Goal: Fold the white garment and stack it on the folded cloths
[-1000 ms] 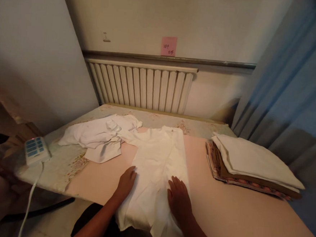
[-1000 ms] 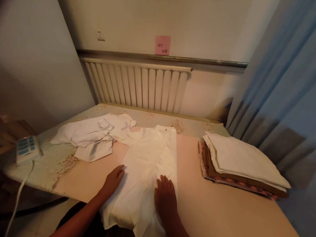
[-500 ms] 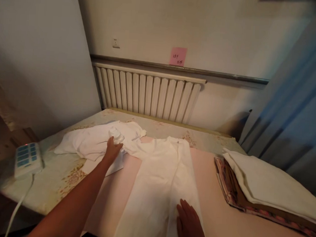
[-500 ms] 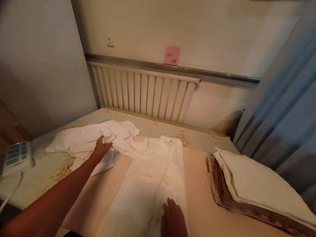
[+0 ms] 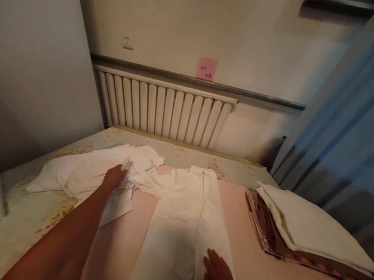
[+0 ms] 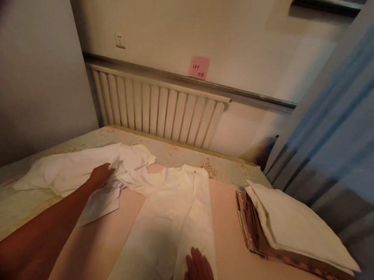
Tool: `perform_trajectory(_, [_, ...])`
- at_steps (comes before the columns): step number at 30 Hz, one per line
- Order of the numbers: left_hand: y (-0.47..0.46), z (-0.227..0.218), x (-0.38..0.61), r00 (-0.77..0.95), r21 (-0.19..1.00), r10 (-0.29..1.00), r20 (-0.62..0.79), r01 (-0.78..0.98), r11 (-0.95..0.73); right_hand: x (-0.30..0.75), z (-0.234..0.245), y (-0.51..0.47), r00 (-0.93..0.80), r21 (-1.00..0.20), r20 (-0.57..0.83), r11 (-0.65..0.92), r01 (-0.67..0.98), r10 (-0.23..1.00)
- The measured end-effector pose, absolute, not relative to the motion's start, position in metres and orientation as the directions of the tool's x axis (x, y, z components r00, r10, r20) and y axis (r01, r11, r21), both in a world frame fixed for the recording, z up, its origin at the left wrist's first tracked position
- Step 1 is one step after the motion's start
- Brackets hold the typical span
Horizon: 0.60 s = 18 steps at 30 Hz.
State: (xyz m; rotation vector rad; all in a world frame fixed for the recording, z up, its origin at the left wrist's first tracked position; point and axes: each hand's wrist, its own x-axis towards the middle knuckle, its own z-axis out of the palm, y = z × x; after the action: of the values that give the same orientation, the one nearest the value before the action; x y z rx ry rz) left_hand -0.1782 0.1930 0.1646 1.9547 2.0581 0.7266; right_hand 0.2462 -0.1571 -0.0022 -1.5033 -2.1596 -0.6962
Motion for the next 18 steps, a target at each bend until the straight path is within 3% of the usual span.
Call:
perform_trajectory(4, [0.176,0.197,-0.166,-0.088,0.572,0.975,0.203,0.819,-0.045,0.236,0.007,-0.162,-0.267,0.109,0.621,0.256,0.960,0.737])
perform_trajectory(8, [0.144,0.246,-0.139,0.021,0.665,0.964,0.265,0.720,-0.198,0.230,0.013,-0.167,-0.210,0.060,0.646,0.225,0.973,0.734])
perform_trajectory(9, [0.131,0.257,-0.131,0.065,0.699,0.957,0.283,0.669,-0.252,0.229,0.013,-0.167,-0.204,0.059,0.647,0.219,0.974,0.734])
perform_trajectory(11, [0.101,0.276,-0.113,0.203,0.839,0.922,0.331,0.384,-0.386,0.228,0.014,-0.169,-0.197,0.056,0.642,0.210,0.976,0.741])
perform_trajectory(13, [0.066,0.287,-0.093,0.299,0.904,0.904,0.306,0.206,-0.374,0.227,0.014,-0.169,-0.180,0.040,0.638,0.201,0.979,0.749])
perform_trajectory(16, [0.008,0.286,-0.062,0.503,0.934,0.834,0.227,0.129,-0.332,0.227,0.012,-0.170,-0.150,-0.014,0.631,0.205,0.979,0.761])
perform_trajectory(18, [-0.029,0.272,-0.038,0.646,0.936,0.739,0.189,0.110,-0.335,0.228,0.009,-0.169,-0.095,-0.118,0.630,0.216,0.969,0.771])
